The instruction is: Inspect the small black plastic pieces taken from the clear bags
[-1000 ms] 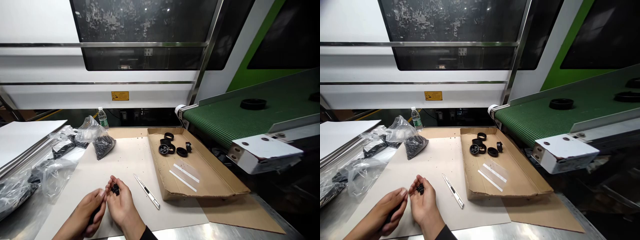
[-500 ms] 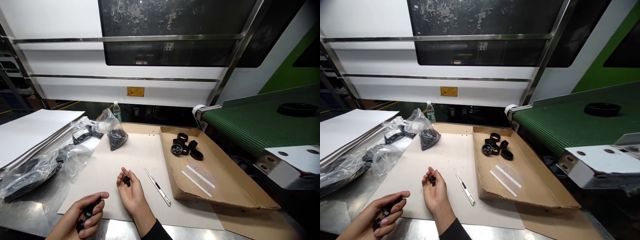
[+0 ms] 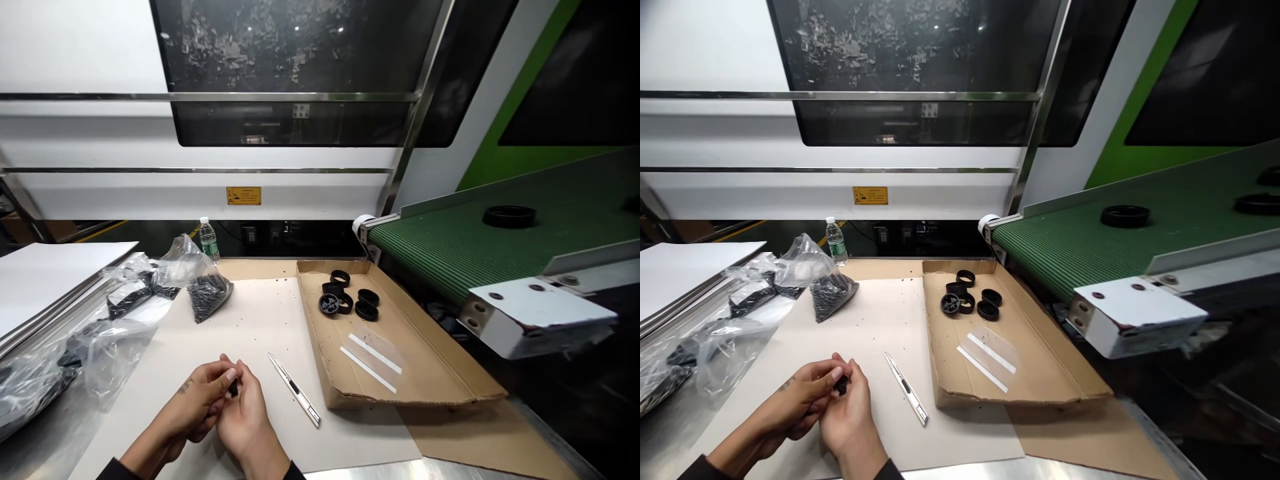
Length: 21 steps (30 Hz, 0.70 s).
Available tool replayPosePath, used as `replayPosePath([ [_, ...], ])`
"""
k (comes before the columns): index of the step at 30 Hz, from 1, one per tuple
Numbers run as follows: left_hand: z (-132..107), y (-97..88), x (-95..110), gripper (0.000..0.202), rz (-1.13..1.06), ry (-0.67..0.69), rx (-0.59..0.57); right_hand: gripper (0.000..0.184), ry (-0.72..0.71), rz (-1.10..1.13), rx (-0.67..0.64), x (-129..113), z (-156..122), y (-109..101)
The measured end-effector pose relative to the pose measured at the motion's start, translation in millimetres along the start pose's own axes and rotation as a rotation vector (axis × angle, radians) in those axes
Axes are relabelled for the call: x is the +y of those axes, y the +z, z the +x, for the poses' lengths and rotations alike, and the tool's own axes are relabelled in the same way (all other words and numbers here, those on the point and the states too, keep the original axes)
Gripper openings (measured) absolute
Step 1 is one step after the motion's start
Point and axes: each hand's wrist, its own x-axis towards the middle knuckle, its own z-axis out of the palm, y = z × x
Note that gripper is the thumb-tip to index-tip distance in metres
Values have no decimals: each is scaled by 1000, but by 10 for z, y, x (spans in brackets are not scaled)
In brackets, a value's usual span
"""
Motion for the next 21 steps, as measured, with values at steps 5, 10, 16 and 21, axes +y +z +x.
replayPosePath([
  [5,-26,2,33,59,27,-14,17,25,-27,53,-26,1,27,8],
  [10,-59,-42,16,56,17,-41,46,24,-25,42,-56,27,6,23],
  [16,-62,-59,35,55,-9,-51,59,22,-9,38,-90,37,6,12],
  [21,-149,-100,20,41,-176,38,39,18,-42,72,-116,0,16,0],
])
